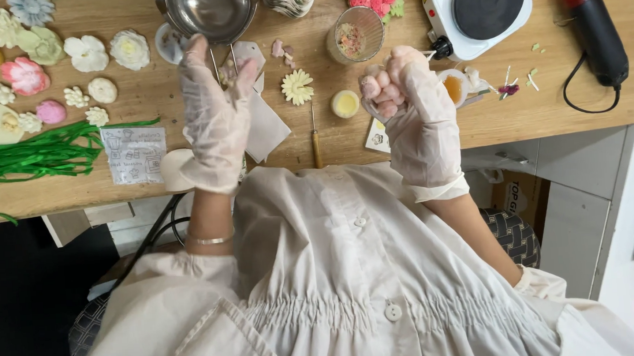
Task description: The person is melting wax with a heat gun and arranging decorative wax flower elements.
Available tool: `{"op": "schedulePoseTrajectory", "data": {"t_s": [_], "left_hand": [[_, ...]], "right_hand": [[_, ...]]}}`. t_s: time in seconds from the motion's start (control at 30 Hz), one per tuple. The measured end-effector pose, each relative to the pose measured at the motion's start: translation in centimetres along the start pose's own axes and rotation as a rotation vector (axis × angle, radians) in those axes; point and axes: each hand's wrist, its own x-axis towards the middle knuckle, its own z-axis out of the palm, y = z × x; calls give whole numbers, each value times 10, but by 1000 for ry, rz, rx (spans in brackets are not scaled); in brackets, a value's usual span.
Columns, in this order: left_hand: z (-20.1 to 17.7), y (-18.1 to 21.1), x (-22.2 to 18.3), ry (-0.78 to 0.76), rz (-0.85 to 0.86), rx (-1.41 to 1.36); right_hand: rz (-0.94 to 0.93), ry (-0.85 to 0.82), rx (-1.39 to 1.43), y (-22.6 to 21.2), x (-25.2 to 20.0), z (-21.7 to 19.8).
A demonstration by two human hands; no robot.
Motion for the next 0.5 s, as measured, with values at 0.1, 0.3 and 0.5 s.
{"op": "schedulePoseTrajectory", "data": {"t_s": [0.1,0.3,0.5], "left_hand": [[-48,89,10,-132,-230,-783],[-16,132,1,-124,124,-641],[-5,120,-17,-92,122,-571]], "right_hand": [[-1,45,-18,3,2,5],[-44,-34,-58,13,3,12],[-2,65,-214,17,-4,6]]}}
